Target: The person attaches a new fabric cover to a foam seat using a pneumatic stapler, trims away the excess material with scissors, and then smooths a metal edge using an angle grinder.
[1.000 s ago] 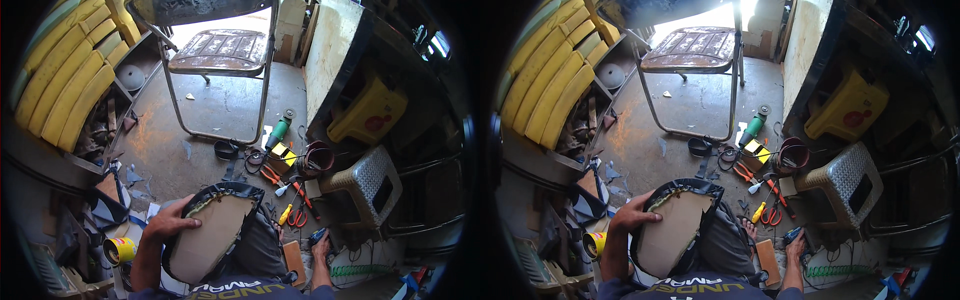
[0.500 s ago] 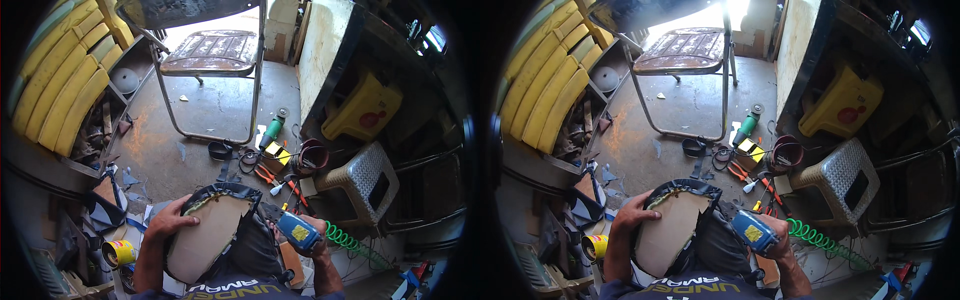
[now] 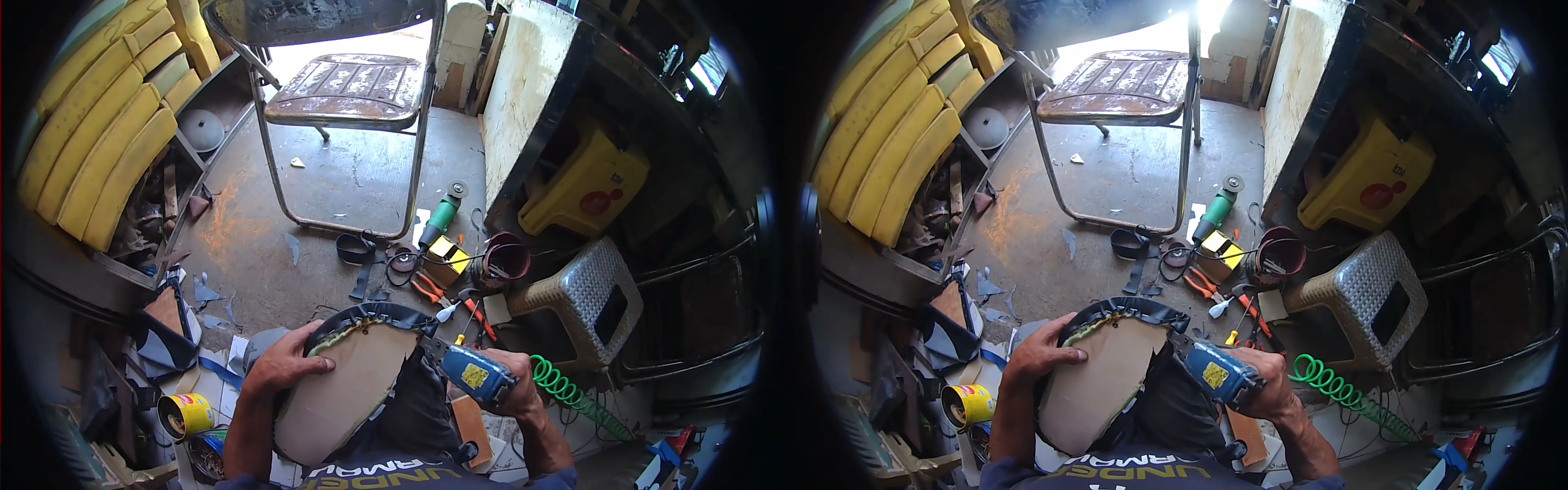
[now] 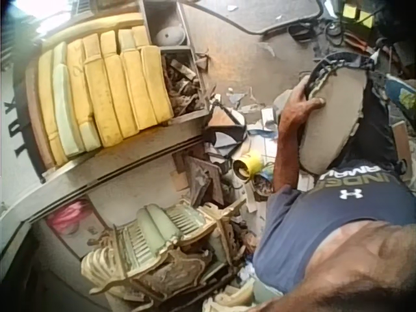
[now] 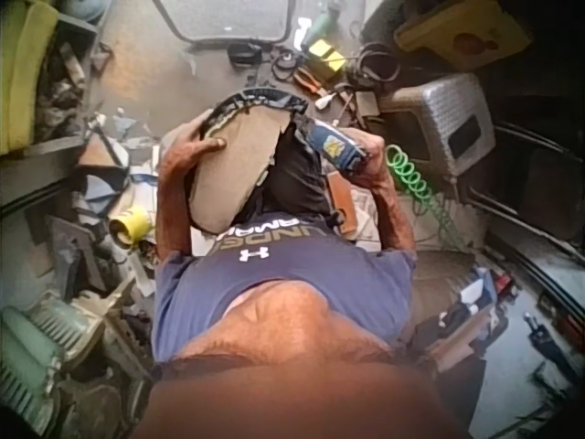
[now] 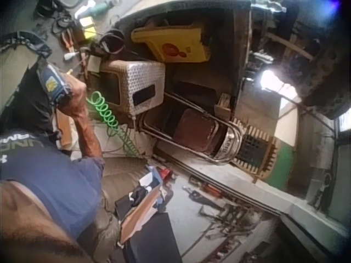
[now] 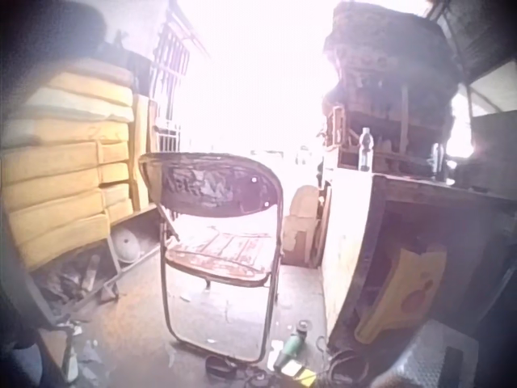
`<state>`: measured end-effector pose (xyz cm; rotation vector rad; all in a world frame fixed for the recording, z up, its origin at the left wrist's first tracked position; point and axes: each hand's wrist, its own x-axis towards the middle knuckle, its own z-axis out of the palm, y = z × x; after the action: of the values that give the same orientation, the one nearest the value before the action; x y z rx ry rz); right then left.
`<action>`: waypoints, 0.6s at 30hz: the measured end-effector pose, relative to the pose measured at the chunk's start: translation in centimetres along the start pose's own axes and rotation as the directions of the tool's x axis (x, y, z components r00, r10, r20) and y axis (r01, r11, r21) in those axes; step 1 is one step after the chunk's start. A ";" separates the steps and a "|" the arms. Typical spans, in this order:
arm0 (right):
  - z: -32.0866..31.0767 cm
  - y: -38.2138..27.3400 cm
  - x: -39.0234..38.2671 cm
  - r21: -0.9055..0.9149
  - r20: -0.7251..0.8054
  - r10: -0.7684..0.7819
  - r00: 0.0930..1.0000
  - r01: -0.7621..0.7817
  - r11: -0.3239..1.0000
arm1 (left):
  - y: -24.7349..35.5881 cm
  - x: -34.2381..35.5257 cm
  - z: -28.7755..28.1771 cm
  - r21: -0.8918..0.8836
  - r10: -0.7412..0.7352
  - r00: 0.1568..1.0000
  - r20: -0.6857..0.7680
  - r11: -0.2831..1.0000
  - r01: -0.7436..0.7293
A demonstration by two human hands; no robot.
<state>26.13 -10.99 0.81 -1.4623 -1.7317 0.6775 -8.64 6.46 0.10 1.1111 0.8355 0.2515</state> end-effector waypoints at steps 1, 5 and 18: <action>0.2 0.2 -0.2 -0.006 -0.007 0.016 1.000 -0.016 1.000 | 0.0 0.0 0.0 0.012 0.005 1.000 0.001 1.000 -0.005; 0.8 1.7 -0.6 0.010 -0.034 0.046 0.998 -0.046 0.999 | -0.1 0.0 0.1 0.004 0.016 1.000 -0.003 1.000 -0.016; 1.2 2.1 -0.9 -0.003 -0.058 0.050 0.997 -0.050 0.999 | -0.4 0.3 0.0 0.021 0.046 0.999 0.000 0.999 -0.046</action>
<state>26.36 -11.36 -1.74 -1.5183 -1.6589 0.6514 -8.51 6.41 -0.37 1.1505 0.8150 0.2819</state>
